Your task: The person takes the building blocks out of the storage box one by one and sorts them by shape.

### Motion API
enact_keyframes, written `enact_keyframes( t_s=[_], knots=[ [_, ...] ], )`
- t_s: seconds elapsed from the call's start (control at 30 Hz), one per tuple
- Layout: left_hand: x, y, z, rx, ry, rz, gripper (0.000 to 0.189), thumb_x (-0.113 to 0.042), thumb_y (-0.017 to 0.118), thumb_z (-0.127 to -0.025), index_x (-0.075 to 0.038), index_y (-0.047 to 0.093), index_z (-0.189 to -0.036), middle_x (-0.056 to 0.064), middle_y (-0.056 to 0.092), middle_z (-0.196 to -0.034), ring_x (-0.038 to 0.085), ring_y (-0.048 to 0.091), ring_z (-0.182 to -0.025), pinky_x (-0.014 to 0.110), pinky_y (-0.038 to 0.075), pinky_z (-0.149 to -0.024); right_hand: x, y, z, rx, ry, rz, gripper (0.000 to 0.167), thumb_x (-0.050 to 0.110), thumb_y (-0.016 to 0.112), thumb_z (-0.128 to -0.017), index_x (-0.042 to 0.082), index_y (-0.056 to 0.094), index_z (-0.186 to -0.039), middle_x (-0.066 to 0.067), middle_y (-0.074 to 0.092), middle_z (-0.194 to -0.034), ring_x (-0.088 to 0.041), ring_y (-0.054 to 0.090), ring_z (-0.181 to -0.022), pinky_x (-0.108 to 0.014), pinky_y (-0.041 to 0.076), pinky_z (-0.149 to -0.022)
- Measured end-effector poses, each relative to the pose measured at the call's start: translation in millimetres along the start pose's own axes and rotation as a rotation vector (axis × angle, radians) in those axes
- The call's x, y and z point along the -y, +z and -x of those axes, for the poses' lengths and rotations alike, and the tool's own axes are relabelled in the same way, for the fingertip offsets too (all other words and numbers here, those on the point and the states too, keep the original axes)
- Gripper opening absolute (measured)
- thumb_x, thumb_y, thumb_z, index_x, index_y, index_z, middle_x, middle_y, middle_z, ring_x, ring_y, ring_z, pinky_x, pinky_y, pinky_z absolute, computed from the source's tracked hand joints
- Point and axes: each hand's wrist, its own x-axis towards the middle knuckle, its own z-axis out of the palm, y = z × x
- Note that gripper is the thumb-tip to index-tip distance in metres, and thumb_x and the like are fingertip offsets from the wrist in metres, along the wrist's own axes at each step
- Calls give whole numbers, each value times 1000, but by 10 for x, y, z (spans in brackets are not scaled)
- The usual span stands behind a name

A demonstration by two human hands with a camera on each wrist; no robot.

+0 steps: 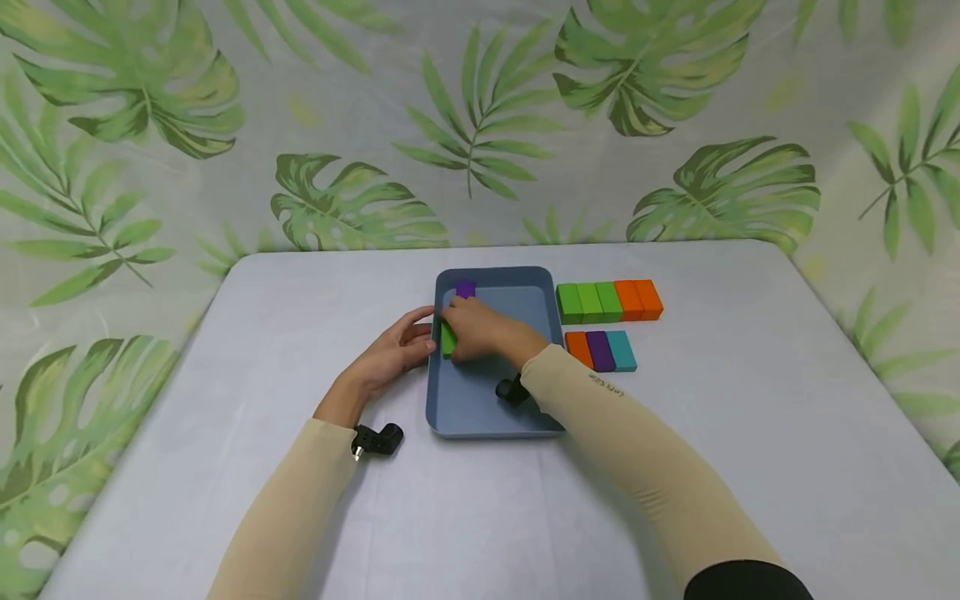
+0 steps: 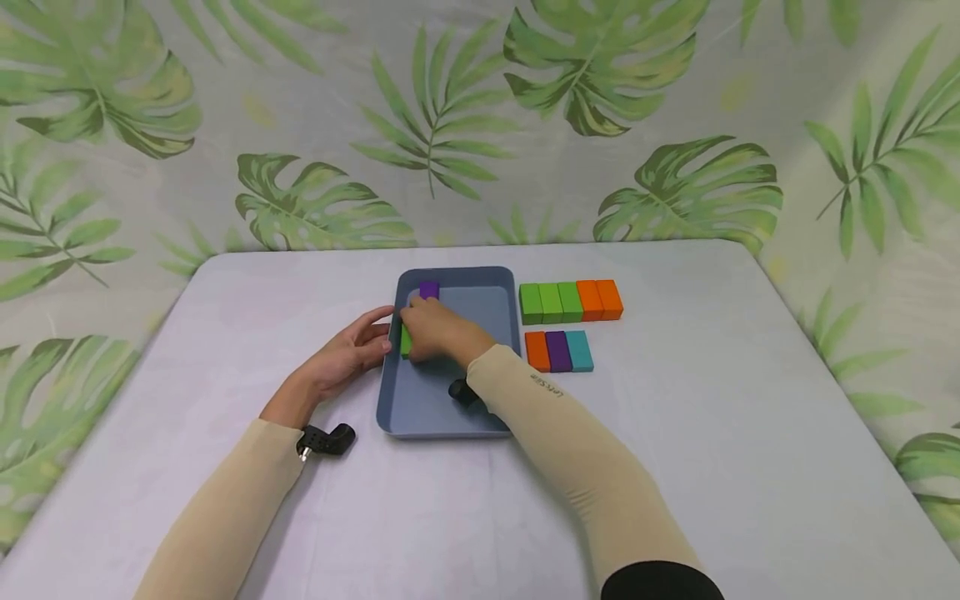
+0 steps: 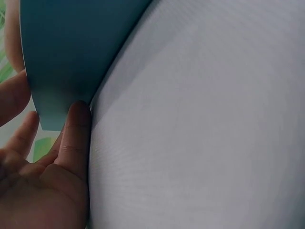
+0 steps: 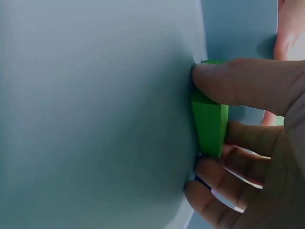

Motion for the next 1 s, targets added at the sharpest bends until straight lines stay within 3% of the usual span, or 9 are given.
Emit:
enact_keyframes(
  t_s=[0.17,0.5,0.73,1.0],
  knots=[
    [-2,-9,-5,-7,4,-4,68,-3,50,-101,-18,18,-160,21,29,-160,34,33,-148,41,38,-116,15,-15,11,3,8,-1,66,23,78,-82,3,52,-140,-14,54,-130,-29,50,-112,-39,46,-101],
    [21,-8,-1,-3,4,-8,69,-3,50,-101,-18,18,-160,21,29,-160,35,33,-148,44,37,-118,-2,14,13,-1,-2,1,66,24,78,-82,3,52,-139,-14,54,-131,-28,51,-113,-39,46,-102],
    [40,-7,-20,-1,-1,-7,68,-4,50,-101,-19,18,-160,20,29,-160,35,34,-147,47,34,-119,-63,-4,44,-1,-13,-87,67,20,78,-81,3,52,-140,-15,52,-133,-26,50,-112,-37,47,-100],
    [29,-19,-20,-1,5,-8,68,-3,50,-101,-17,17,-160,21,29,-160,36,34,-147,49,33,-119,-151,-190,206,-42,-27,-154,71,18,77,-81,3,48,-145,-15,50,-133,-25,50,-109,-36,49,-96]
  ],
)
